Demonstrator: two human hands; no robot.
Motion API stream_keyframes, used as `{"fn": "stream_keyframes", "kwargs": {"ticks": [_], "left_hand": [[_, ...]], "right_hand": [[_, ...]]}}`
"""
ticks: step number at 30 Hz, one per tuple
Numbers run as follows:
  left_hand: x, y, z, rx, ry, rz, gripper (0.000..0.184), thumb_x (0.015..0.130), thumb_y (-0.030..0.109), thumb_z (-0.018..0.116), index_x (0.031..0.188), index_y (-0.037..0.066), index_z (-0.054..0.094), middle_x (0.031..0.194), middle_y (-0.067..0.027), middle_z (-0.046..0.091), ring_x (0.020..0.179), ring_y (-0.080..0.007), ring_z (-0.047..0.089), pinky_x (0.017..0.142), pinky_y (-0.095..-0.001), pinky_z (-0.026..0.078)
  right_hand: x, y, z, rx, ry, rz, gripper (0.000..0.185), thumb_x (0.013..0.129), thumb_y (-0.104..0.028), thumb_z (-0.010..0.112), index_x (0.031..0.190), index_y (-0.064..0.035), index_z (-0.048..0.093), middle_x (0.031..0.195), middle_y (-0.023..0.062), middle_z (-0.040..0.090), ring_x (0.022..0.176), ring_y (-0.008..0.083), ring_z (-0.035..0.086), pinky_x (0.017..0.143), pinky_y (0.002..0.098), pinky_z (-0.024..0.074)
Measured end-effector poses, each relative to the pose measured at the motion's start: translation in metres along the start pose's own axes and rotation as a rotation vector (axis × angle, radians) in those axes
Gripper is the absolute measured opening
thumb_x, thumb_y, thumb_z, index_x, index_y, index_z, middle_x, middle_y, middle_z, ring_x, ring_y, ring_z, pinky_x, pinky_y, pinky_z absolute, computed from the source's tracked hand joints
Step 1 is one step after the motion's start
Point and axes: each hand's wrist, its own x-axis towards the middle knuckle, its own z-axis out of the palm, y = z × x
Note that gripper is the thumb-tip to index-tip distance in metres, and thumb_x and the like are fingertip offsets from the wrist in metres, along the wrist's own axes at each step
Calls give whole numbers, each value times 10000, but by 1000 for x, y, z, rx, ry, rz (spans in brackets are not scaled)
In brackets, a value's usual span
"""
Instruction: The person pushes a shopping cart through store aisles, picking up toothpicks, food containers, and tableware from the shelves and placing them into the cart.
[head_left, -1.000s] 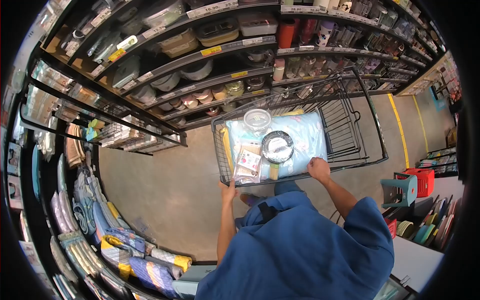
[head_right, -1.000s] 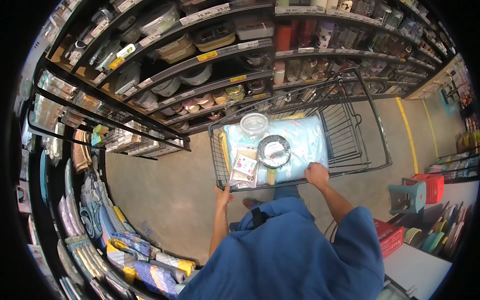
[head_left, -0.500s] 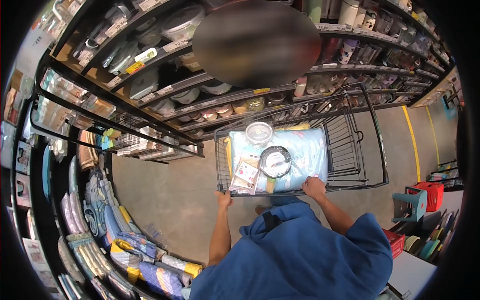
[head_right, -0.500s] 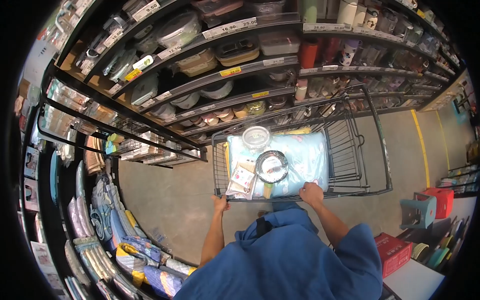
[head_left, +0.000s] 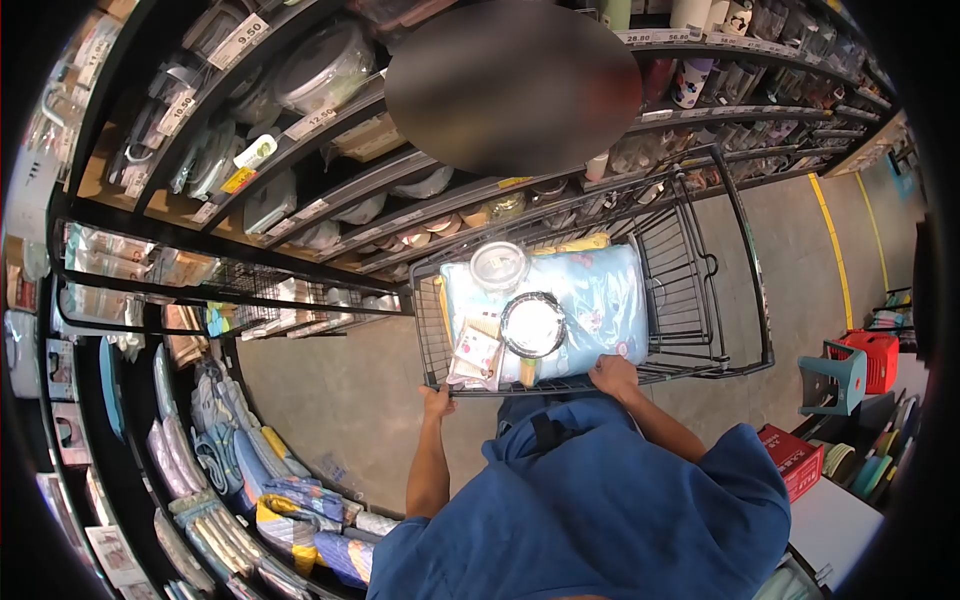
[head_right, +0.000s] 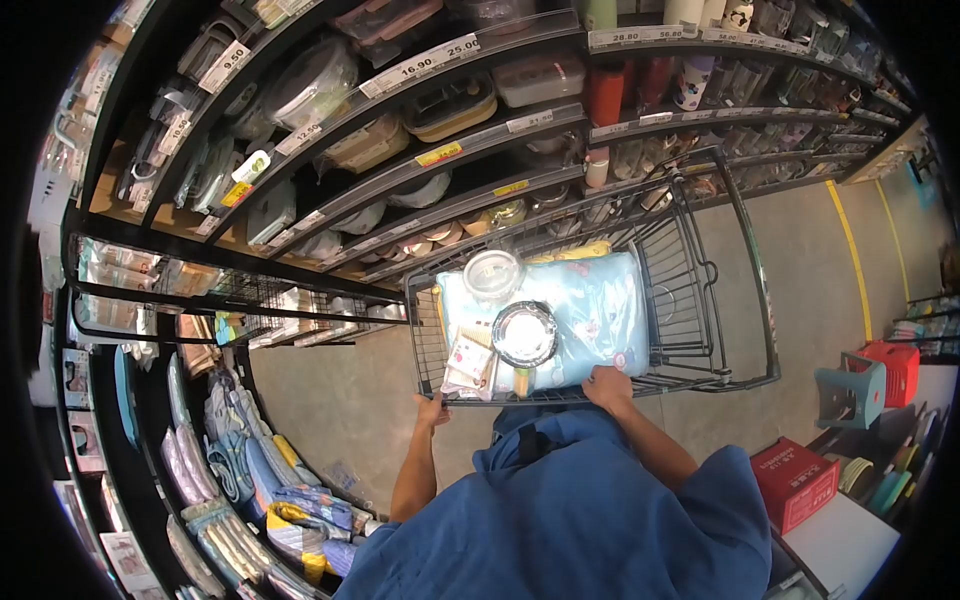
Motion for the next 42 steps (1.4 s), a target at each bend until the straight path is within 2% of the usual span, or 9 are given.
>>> {"fn": "stream_keyframes", "kwargs": {"ticks": [4, 15, 17, 20, 24, 30, 33, 37, 42], "left_hand": [[7, -4, -4, 12, -13, 18, 519, 919, 313, 561, 1198, -69, 349, 823, -142, 606, 585, -205, 634, 497, -322, 546], [9, 7, -39, 212, -329, 44, 590, 866, 422, 618, 1142, -60, 418, 935, -186, 623, 734, -295, 644, 666, -391, 553], [30, -5, -44, 927, 312, 744, 627, 825, 334, 655, 1253, -58, 417, 955, -218, 634, 836, -406, 633, 759, -438, 523], [13, 78, -36, 583, 421, 823, 624, 809, 316, 646, 1251, -78, 450, 1023, -259, 618, 957, -450, 585, 858, -442, 480], [68, 165, 9, 346, -55, 694, 558, 813, 304, 655, 1203, -70, 517, 1067, -236, 611, 968, -360, 605, 876, -389, 471], [127, 227, 79, 3, -371, 345, 871, 782, 281, 653, 1483, 106, 165, 1381, -99, 400, 1151, -258, 474, 856, -431, 448], [99, 250, 86, -6, -552, 234, 789, 758, 230, 623, 1450, 123, 259, 1378, -70, 403, 1216, -232, 406, 884, -405, 416], [70, 252, 103, 45, -487, 383, 729, 735, 165, 616, 1399, 128, 318, 1392, -112, 397, 1286, -263, 359, 1008, -422, 342], [19, 251, 125, -45, -432, 722, 792, 724, 110, 624, 1427, 23, 269, 1403, -183, 368, 1313, -300, 346, 1080, -381, 282]], "right_hand": [[1, -4, 5, 28, 6, 12, 344, 799, -344, 591, 966, -57, 678, 929, 167, 681, 860, 337, 659, 783, 420, 525], [11, 1, 18, 64, 83, 144, 325, 780, -309, 617, 972, -55, 683, 905, 169, 685, 856, 339, 661, 777, 414, 524], [23, 12, 24, 218, 185, 62, 319, 766, -292, 627, 945, -35, 687, 887, 175, 686, 839, 338, 664, 768, 405, 524], [53, 1, 11, 410, 331, -40, 309, 755, -267, 636, 922, -12, 688, 887, 178, 685, 829, 331, 666, 765, 389, 524], [138, -64, -22, 496, 350, -178, 406, 753, -253, 647, 1062, 10, 634, 981, 183, 676, 835, 308, 668, 788, 354, 516], [260, -143, -20, 475, 160, -118, 783, 730, -363, 670, 1321, 84, 416, 1267, 285, 517, 1178, 375, 521, 988, 353, 420], [288, -152, 3, 544, -9, -108, 870, 720, -375, 686, 1387, 63, 338, 1391, 258, 416, 1243, 357, 472, 1008, 354, 401], [248, -155, -11, 1060, -239, -11, 880, 725, -332, 707, 1419, 31, 304, 1430, 221, 385, 1302, 314, 413, 1039, 343, 365], [178, -137, -70, 1074, 102, -197, 760, 763, -179, 697, 1402, 16, 334, 1368, 172, 456, 1267, 271, 427, 1043, 335, 339]]}}
